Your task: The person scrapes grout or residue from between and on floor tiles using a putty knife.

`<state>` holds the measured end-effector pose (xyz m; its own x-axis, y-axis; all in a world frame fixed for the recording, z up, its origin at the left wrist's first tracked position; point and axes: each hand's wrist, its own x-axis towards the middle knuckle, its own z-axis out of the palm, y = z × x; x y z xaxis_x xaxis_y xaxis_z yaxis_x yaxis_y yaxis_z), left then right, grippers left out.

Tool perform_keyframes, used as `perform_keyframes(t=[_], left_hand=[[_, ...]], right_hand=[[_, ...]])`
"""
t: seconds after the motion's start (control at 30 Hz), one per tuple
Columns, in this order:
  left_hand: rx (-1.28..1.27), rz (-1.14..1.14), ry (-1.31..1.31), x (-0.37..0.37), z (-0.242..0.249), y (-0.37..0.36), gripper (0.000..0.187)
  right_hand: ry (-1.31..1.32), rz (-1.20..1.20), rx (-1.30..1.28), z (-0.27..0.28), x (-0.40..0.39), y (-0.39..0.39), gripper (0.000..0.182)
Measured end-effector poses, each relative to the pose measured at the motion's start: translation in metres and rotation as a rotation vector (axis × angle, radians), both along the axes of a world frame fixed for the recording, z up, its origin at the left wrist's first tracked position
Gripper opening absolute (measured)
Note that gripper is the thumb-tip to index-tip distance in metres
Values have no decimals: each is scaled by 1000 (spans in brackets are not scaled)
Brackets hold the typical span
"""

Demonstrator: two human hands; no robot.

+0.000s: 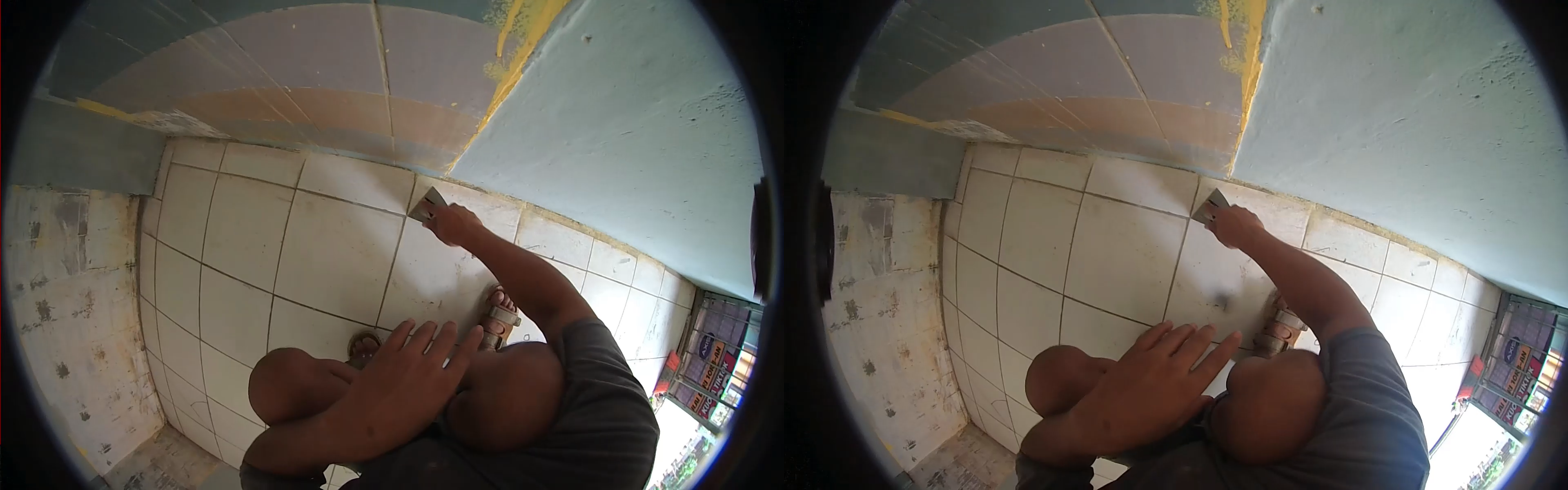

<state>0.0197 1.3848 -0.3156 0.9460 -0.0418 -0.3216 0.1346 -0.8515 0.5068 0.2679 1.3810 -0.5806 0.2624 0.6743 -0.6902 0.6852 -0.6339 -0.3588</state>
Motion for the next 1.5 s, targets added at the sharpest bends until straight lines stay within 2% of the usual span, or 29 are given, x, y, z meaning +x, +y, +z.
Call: perform_keyframes(t=[0.07, 0.13, 0.27, 0.4, 0.47, 0.57, 0.63, 0.67, 0.73, 0.77, 0.8, 0.87, 0.9, 0.93, 1.0, 1.03, 1.1, 1.17, 1.2, 1.23, 1.37, 1.5], left_hand=[[10, -22, -2, 1, -1, -2, 80], [37, -35, -59, -3, 0, 1, 80], [28, 20, -39, -8, 2, 2, 79], [14, -37, -41, -4, 2, -1, 79], [21, -35, -69, -7, 4, 4, 78], [32, 11, -36, -14, 6, 4, 77], [35, -17, -71, -15, 9, 0, 78], [40, -25, -75, -15, 9, -3, 78], [33, -70, -98, -18, 10, -9, 80], [38, -73, -110, -21, 12, -9, 80], [26, -67, -115, -25, 13, -10, 81], [19, -63, -134, -31, 15, -10, 81], [55, -66, -153, -34, 18, -10, 82], [90, -70, -170, -36, 20, -10, 83], [63, -61, -189, -38, 23, -11, 84], [25, -50, -196, -38, 25, -11, 84], [45, -57, -213, -40, 26, -13, 85], [74, -63, -233, -43, 28, -16, 86], [47, -40, -255, -43, 28, -17, 79], [21, -22, -277, -44, 29, -18, 73], [6, -8, -278, -48, 38, -18, 73], [2, -17, -328, -48, 47, -17, 83]], right_hand=[[24, 14, -22, -12, -1, -1, 53], [-76, 55, 85, -43, -8, -18, 55], [-71, 52, 94, -37, -8, -9, 56], [-54, 77, 62, -27, -9, 7, 56], [-97, 71, 122, -53, -23, -21, 59], [-28, 46, 56, -34, -16, -22, 62], [-5, 21, 42, -36, -7, -13, 75], [-9, 13, 47, -43, -5, -18, 75], [-13, 59, 240, -56, -1, -31, 95], [33, -20, 259, -48, -5, -38, 109], [77, -132, 310, -49, -13, -48, 102], [159, -284, 307, -43, -22, -68, 101], [252, -388, 237, -30, -26, -74, 87], [241, -387, 247, -21, -29, -79, 87], [383, -526, 211, -9, -31, -89, 67], [372, -522, 225, -13, -32, -96, 67], [78, -317, 439, -45, -28, -109, 54], [-25, -228, 441, -76, -23, -123, 52], [-120, -147, 427, -83, -21, -124, 50], [-132, -133, 402, -77, -25, -125, 49], [-118, -39, 202, -50, -46, -126, 49], [-123, 11, 206, -43, -58, -127, 41]])
